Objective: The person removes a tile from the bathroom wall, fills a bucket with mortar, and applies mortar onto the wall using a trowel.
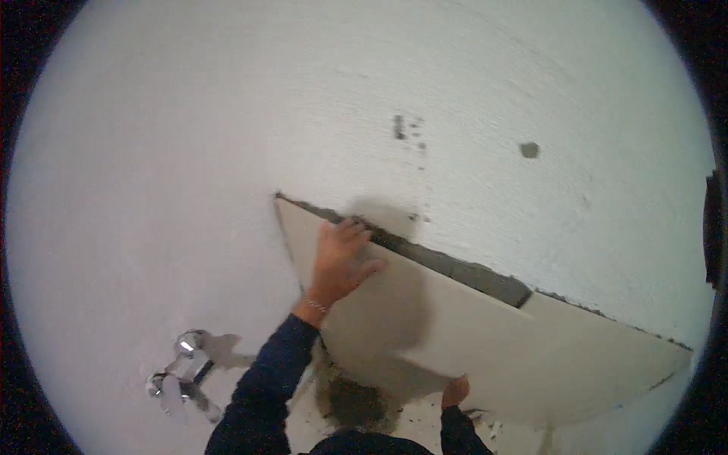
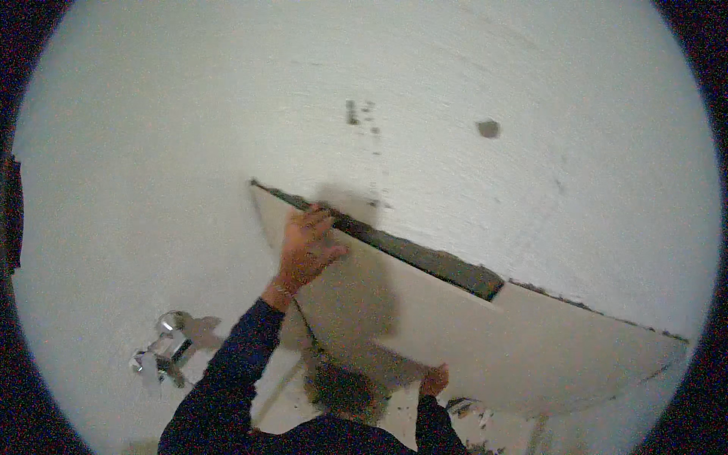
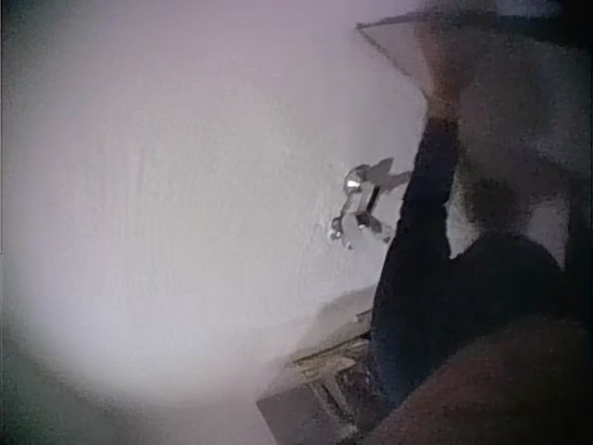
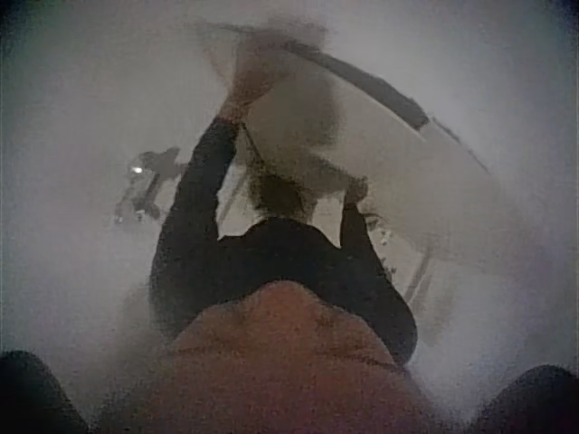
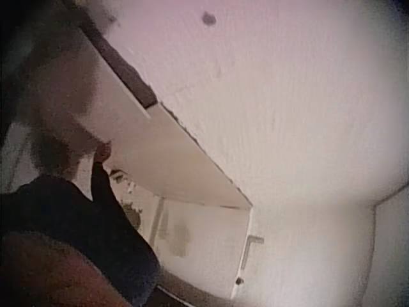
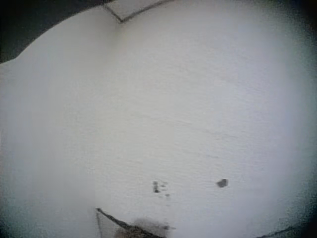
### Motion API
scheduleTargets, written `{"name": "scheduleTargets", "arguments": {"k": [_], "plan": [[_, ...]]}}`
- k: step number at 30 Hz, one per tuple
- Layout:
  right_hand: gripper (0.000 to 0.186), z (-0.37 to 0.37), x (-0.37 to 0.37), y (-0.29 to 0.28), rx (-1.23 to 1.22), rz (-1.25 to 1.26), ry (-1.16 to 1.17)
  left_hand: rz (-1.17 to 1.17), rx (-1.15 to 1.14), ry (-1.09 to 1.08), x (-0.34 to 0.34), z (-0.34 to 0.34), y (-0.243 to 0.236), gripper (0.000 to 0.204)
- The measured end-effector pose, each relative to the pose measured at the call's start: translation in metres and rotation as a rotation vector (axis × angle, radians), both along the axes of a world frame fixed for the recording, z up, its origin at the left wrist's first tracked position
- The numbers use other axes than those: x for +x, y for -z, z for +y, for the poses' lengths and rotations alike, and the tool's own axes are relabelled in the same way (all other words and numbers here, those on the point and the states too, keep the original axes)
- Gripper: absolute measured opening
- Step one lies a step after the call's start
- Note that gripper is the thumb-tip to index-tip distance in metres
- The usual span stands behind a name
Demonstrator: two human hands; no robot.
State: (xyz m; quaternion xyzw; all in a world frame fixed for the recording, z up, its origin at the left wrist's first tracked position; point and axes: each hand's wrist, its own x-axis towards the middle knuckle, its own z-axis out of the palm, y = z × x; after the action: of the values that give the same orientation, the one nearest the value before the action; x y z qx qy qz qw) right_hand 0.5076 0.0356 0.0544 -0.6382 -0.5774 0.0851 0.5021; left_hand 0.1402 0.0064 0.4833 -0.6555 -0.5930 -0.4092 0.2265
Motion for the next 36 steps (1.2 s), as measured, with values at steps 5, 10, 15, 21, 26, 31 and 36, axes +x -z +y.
{"name": "scheduleTargets", "arguments": {"k": [5,10,15,21,26,31,36], "plan": [[0.027,-0.016,-0.018,-0.060,-0.574,0.085,-0.035,-0.031,0.227,-0.009,-0.024,-0.017,0.011,0.040],[0.042,0.015,0.033,0.006,-0.553,-0.515,-0.209,-0.088,0.297,0.076,-0.013,-0.007,0.005,0.038],[0.051,-0.035,0.023,-0.021,-0.661,-0.140,-0.157,-0.096,0.373,0.130,-0.015,-0.012,0.017,0.039],[0.058,-0.146,0.076,-0.032,-0.854,-0.439,-0.081,0.038,0.313,0.021,-0.025,-0.032,0.023,0.043],[0.048,-0.281,0.219,0.095,-1.292,-0.915,-0.347,0.001,0.309,0.088,-0.002,-0.020,0.017,0.045],[0.044,-0.342,0.253,0.088,-1.277,-0.310,-0.453,0.026,0.275,0.010,-0.034,-0.023,0.035,0.045],[0.041,-0.286,0.261,0.073,-1.442,0.569,-0.218,0.014,0.271,0.011,-0.014,-0.015,0.006,0.042]]}}
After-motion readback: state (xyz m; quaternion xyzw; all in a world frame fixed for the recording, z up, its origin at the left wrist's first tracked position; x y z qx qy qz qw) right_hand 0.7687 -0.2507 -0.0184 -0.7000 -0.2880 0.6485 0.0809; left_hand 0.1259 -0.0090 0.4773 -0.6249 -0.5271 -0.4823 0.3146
